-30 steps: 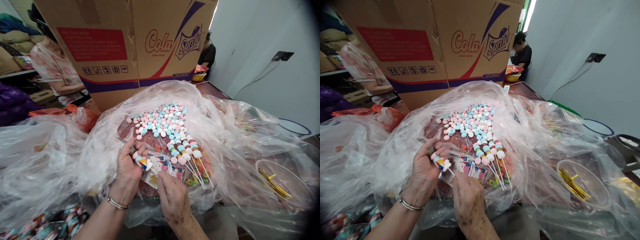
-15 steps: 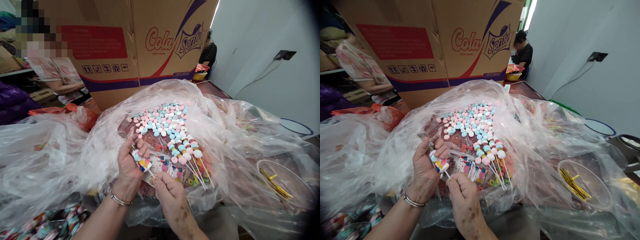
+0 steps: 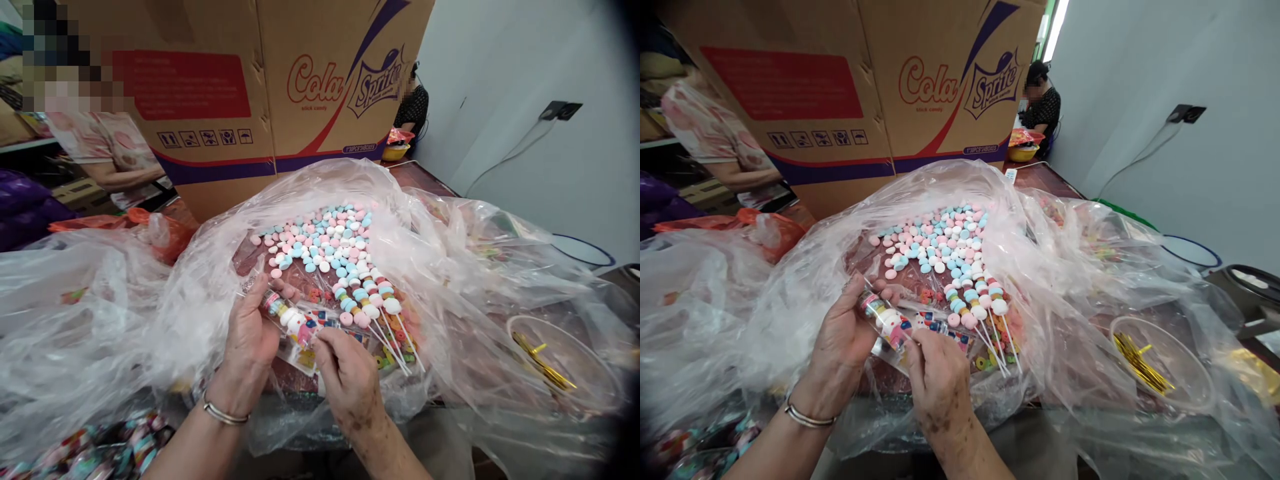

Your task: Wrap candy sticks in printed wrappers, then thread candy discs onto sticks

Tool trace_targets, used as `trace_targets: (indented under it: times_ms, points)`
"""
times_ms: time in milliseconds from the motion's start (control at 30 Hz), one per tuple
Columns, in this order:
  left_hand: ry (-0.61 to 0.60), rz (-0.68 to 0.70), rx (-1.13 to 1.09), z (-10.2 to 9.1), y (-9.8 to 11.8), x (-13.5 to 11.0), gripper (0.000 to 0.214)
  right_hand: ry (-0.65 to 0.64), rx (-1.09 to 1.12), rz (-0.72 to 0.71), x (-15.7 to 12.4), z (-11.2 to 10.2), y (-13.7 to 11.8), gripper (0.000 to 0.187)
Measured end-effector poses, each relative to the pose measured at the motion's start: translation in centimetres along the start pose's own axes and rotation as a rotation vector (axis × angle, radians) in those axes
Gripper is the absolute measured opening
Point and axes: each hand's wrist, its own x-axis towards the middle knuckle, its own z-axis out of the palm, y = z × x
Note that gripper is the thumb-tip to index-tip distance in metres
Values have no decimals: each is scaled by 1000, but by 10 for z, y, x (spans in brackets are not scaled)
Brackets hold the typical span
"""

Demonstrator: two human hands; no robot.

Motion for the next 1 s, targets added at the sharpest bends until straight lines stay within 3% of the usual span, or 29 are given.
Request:
trace_targets:
  times_ms: [133, 300, 533, 633, 733, 867, 933, 1000]
  points:
    - [-29, -32, -79, 1, 8, 1, 31, -48, -6, 6, -4, -8, 5, 13]
    - [-101, -104, -124, -1, -8, -1, 34, -11, -140, -90, -7, -4, 5, 21]
    - [-184, -43, -19, 0, -21, -2, 21, 39, -142, -31, -17, 20, 3, 32]
    - [-207, -3, 31, -2, -22, 1, 29, -66, -55, -30, -15, 15, 6, 28]
    - [-217, 88, 79, -4, -26, 0, 37, -133, 17, 74, -6, 6, 7, 23]
    - [-268, 148, 156, -3, -35, -10, 35, -224, 297, 310, 7, 8, -3, 37]
    - [-294, 175, 165, -2, -38, -15, 34, -236, 378, 381, 11, 15, -9, 28]
    - [-307, 218, 158, -1, -35, -16, 31, -195, 364, 362, 12, 19, -10, 20]
